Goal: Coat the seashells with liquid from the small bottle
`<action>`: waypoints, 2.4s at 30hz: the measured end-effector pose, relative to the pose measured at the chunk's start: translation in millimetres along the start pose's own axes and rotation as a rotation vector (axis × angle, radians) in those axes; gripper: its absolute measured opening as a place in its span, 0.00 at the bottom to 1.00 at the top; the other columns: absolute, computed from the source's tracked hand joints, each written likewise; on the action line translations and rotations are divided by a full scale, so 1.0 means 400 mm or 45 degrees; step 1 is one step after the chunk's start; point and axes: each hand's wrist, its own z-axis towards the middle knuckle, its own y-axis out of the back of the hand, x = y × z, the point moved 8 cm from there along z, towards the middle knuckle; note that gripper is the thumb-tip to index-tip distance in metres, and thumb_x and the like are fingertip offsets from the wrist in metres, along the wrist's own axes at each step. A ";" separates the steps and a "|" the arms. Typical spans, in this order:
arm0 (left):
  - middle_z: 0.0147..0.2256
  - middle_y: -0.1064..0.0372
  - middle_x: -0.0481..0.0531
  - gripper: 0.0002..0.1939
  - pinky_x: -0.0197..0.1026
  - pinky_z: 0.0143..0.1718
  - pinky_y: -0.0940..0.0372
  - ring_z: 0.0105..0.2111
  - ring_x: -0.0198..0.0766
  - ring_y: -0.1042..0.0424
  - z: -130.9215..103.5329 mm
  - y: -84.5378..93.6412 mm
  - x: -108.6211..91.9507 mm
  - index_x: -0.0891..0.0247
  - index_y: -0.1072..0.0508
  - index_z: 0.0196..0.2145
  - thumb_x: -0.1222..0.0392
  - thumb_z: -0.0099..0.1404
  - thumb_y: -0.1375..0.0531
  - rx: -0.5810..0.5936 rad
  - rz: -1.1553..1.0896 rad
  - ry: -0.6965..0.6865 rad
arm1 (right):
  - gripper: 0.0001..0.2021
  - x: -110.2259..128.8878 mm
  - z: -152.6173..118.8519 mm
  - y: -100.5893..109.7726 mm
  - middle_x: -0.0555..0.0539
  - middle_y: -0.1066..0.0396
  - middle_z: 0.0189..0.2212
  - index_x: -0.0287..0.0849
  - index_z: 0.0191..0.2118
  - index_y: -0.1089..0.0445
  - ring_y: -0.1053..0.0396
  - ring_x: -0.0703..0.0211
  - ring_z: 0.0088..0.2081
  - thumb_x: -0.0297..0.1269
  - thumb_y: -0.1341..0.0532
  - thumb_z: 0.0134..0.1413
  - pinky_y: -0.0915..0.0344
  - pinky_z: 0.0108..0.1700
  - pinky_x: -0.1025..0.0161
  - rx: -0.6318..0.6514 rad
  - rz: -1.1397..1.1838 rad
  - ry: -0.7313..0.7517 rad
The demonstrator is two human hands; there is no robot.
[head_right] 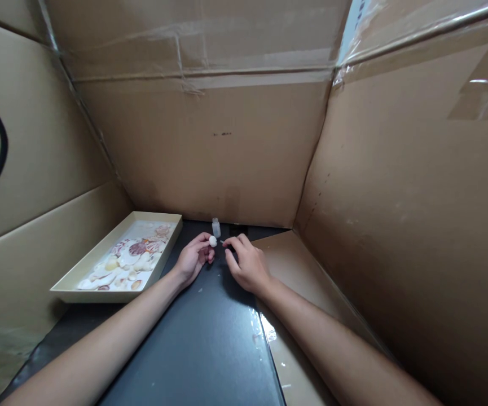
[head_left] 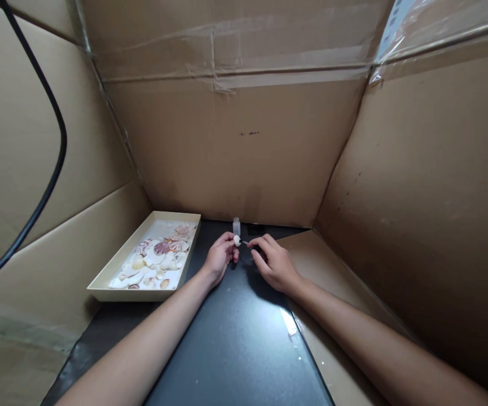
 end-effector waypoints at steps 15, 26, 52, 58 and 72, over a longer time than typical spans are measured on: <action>0.21 0.39 0.45 0.03 0.32 0.22 0.45 0.19 0.29 0.38 0.005 0.023 -0.004 0.64 0.35 0.26 0.64 0.53 0.43 -0.127 0.079 -0.075 | 0.10 -0.003 0.001 -0.017 0.47 0.34 0.39 0.46 0.46 0.32 0.33 0.61 0.35 0.35 0.47 0.60 0.37 0.38 0.64 0.070 -0.039 0.014; 0.18 0.42 0.43 0.02 0.32 0.20 0.47 0.17 0.29 0.41 0.004 0.016 -0.003 0.63 0.36 0.26 0.63 0.54 0.44 -0.088 0.087 -0.063 | 0.10 -0.007 -0.001 -0.007 0.47 0.33 0.39 0.46 0.45 0.32 0.32 0.60 0.34 0.35 0.47 0.60 0.37 0.37 0.64 0.010 -0.073 -0.028; 0.22 0.36 0.46 0.05 0.31 0.20 0.42 0.22 0.31 0.34 0.002 0.005 0.000 0.64 0.37 0.27 0.63 0.53 0.43 -0.035 0.095 -0.033 | 0.09 0.015 -0.002 -0.004 0.47 0.34 0.37 0.45 0.44 0.32 0.34 0.63 0.32 0.35 0.45 0.59 0.39 0.35 0.67 0.003 -0.027 0.060; 0.24 0.36 0.47 0.05 0.31 0.19 0.43 0.22 0.31 0.34 0.006 0.008 -0.001 0.64 0.37 0.27 0.62 0.53 0.43 -0.041 0.109 -0.039 | 0.09 0.005 -0.001 -0.002 0.48 0.33 0.37 0.45 0.44 0.32 0.34 0.63 0.30 0.36 0.45 0.59 0.39 0.35 0.66 -0.009 -0.074 0.016; 0.24 0.38 0.43 0.06 0.31 0.17 0.47 0.16 0.27 0.42 0.006 0.013 0.000 0.62 0.36 0.33 0.62 0.54 0.45 -0.076 0.088 -0.060 | 0.09 0.006 -0.002 -0.016 0.47 0.34 0.38 0.46 0.44 0.32 0.35 0.64 0.30 0.35 0.46 0.59 0.39 0.33 0.67 0.051 -0.068 0.041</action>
